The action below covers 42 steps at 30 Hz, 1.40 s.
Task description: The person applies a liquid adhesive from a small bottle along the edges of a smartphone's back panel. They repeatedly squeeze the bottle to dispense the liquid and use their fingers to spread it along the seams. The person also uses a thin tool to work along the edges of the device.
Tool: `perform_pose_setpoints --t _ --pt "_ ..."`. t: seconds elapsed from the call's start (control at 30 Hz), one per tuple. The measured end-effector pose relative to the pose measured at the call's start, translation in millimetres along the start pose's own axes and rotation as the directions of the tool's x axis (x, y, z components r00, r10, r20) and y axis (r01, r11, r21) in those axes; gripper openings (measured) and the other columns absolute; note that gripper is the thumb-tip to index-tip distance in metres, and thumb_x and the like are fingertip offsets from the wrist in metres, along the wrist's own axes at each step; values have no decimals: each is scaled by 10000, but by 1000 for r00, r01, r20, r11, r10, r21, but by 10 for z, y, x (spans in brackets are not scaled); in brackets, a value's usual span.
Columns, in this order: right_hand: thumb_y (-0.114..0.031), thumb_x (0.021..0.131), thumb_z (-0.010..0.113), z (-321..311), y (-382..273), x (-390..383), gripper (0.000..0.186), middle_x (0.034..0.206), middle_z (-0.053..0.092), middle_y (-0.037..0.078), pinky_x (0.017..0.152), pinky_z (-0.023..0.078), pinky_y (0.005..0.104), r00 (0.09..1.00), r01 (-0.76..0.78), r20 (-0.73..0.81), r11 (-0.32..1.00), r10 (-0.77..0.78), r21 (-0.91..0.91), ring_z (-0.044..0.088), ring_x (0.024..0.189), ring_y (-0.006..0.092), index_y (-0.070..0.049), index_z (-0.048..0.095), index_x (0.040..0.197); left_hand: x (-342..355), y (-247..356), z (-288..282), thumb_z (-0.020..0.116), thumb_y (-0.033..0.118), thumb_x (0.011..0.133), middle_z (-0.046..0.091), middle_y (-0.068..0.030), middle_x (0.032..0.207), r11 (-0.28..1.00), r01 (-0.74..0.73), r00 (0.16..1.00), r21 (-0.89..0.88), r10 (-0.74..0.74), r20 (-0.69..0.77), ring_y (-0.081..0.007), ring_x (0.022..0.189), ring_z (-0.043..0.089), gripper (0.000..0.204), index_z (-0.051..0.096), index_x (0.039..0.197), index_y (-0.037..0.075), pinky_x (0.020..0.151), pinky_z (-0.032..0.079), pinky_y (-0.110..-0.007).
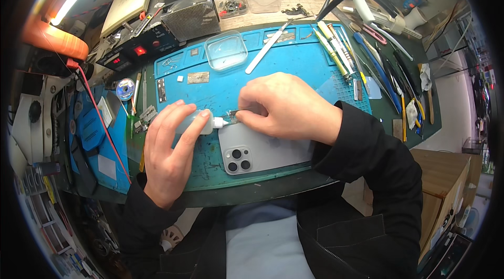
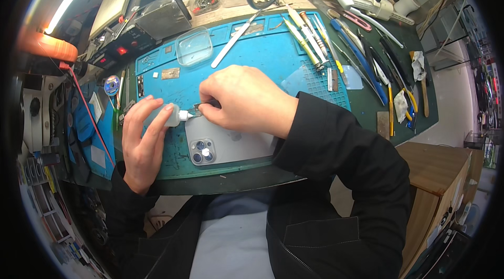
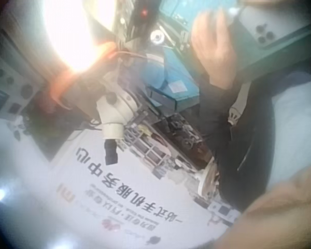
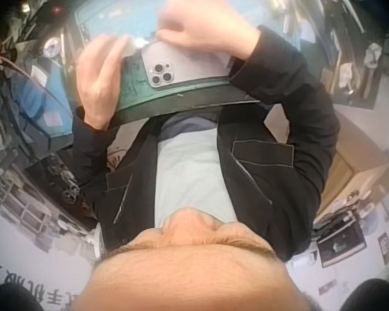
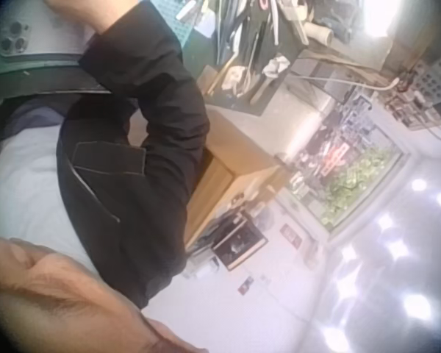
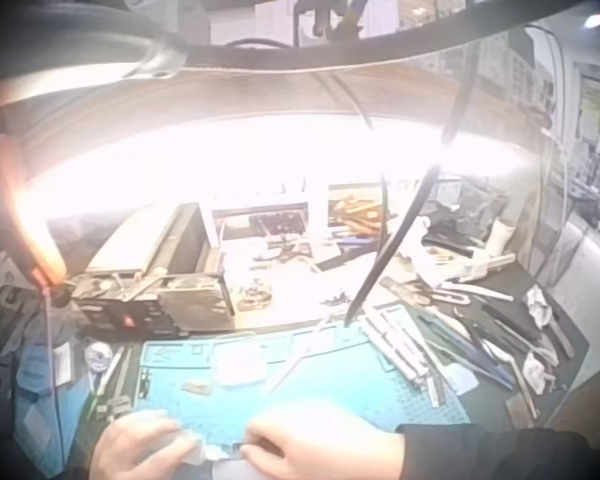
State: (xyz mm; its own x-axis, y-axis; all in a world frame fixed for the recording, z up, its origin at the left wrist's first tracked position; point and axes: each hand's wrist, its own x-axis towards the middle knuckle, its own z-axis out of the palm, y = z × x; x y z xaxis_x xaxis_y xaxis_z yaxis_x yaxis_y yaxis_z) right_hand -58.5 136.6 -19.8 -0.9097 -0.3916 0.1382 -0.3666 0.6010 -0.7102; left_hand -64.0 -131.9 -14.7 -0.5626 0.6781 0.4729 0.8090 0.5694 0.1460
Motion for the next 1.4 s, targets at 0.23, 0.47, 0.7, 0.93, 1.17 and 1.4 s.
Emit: perform_pose_setpoints --t 0.23,0.47,0.7,0.93,1.17,1.4 --pt "-196 881 700 -23 -21 -1 160 818 732 146 736 566 465 1000 -10 20 1000 10 -2 717 822 355 -44 744 856 -77 -80 23 720 -64 922 597 -148 1385 944 161 983 -289 -179 -38 -327 1310 607 564 564 1459 15 1084 515 -423" --pt "-199 889 706 -32 -32 3 175 840 722 154 748 560 467 1000 26 14 999 -26 -20 706 837 364 -28 736 864 -60 -125 98 751 -7 910 643 -175 1417 810 347 930 -473 -362 62 -288 1303 614 608 550 1482 26 1090 482 -396" --pt "-208 907 726 4 12 7 192 803 679 144 713 534 457 999 45 15 999 -45 -21 677 783 360 -22 711 860 -92 -88 48 706 -72 904 490 -211 1588 750 429 896 -503 -426 130 -278 1433 522 830 309 1629 8 1229 383 -419" --pt "-227 919 730 -10 31 10 215 818 673 148 727 525 463 999 36 41 998 -34 -49 667 796 366 -19 706 869 -290 55 -97 677 -93 846 400 -225 1622 828 428 852 -363 -503 -144 -330 1515 398 923 213 1641 -39 1274 279 -460" --pt "-231 927 722 -9 0 19 211 857 686 164 779 538 480 997 36 69 998 -32 -59 679 857 387 -21 730 914 -552 463 -165 731 -46 837 549 -182 1428 876 302 952 -375 -298 68 -306 1320 533 720 431 1490 -38 1121 421 -430" --pt "-235 929 723 -21 -43 34 216 883 694 176 797 543 481 992 -26 120 994 39 -107 684 877 392 -20 739 930 -231 585 -22 915 223 785 532 -203 1513 918 258 957 -300 -202 207 -390 1288 530 987 386 1578 -33 1098 437 -461"
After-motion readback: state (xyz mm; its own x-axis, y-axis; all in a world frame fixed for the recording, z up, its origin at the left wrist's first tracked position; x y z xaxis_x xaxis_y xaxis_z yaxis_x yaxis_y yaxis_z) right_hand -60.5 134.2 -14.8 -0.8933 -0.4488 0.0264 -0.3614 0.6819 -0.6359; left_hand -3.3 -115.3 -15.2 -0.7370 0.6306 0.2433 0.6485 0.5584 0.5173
